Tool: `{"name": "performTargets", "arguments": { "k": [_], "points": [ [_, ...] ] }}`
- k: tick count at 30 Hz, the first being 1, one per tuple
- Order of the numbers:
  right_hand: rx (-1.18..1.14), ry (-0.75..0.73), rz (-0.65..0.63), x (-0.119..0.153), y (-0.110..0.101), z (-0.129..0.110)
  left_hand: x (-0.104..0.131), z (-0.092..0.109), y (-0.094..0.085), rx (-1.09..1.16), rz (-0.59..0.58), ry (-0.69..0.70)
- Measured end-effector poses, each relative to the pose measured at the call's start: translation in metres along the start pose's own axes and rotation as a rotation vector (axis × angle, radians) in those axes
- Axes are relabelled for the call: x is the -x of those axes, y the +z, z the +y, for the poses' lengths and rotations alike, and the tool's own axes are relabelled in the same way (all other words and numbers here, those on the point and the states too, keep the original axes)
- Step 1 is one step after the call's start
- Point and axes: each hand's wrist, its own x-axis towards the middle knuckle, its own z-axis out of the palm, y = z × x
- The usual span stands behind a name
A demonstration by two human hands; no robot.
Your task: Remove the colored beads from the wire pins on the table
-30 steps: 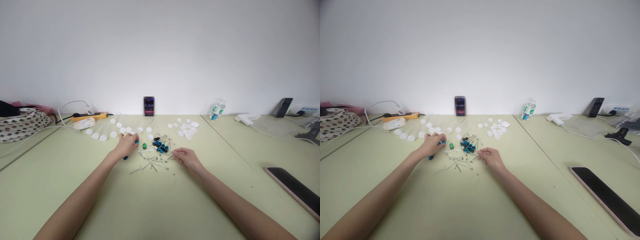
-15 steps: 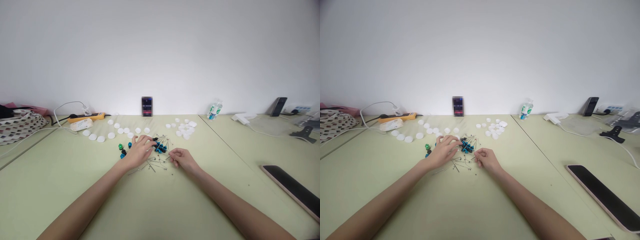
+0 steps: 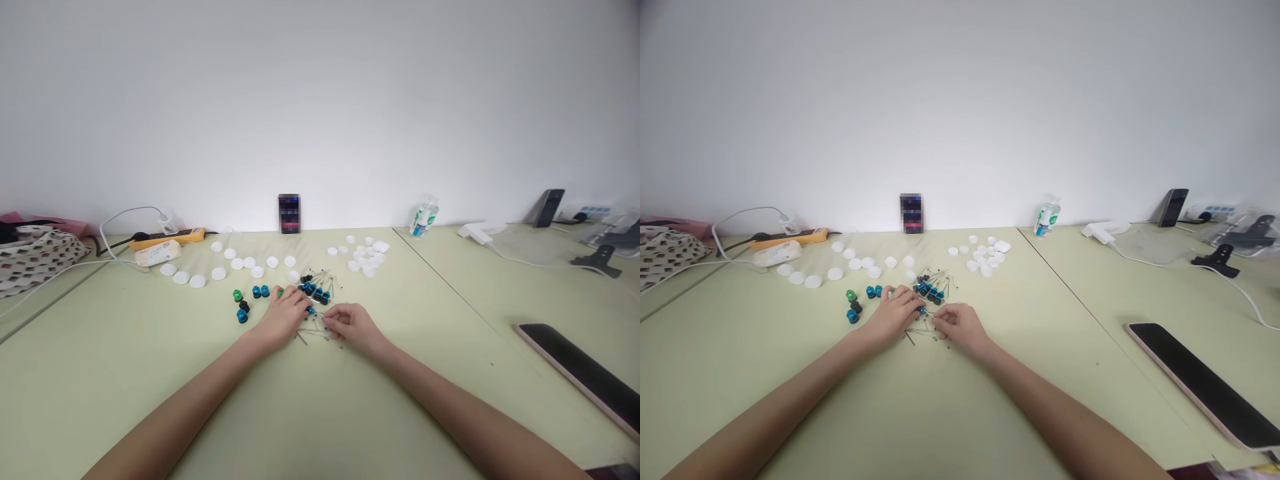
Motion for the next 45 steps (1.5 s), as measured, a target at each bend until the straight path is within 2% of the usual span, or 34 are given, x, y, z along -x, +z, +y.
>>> {"name": "performTargets", "arguments": {
  "k": [8,14,20,28,33,45],
  "points": [
    [0.042,-0.044,-0.03,0.008,0.001,-0.01,0.0,-0.005,-0.011,0.094,0.014,-0.08],
    [0.059,-0.06,-0.032,0.009,0.001,-0.013,-0.002,0.005,-0.013,0.278,0.014,-0.158],
    [0.05,-0.067,-0.003,0.008,-0.001,-0.015,-0.002,0.012,-0.011,0.422,0.019,-0.178],
    [0.05,-0.055,0.004,0.01,-0.001,-0.018,-0.002,0.015,-0.011,0.473,0.088,-0.259],
    [0.012,-0.109,-0.012,0.01,-0.001,-0.019,-0.003,0.018,-0.011,0.476,0.111,-0.249],
    [-0.032,-0.105,0.016,0.01,-0.001,-0.022,-0.002,0.02,-0.004,0.51,0.175,-0.246]
  ]
}}
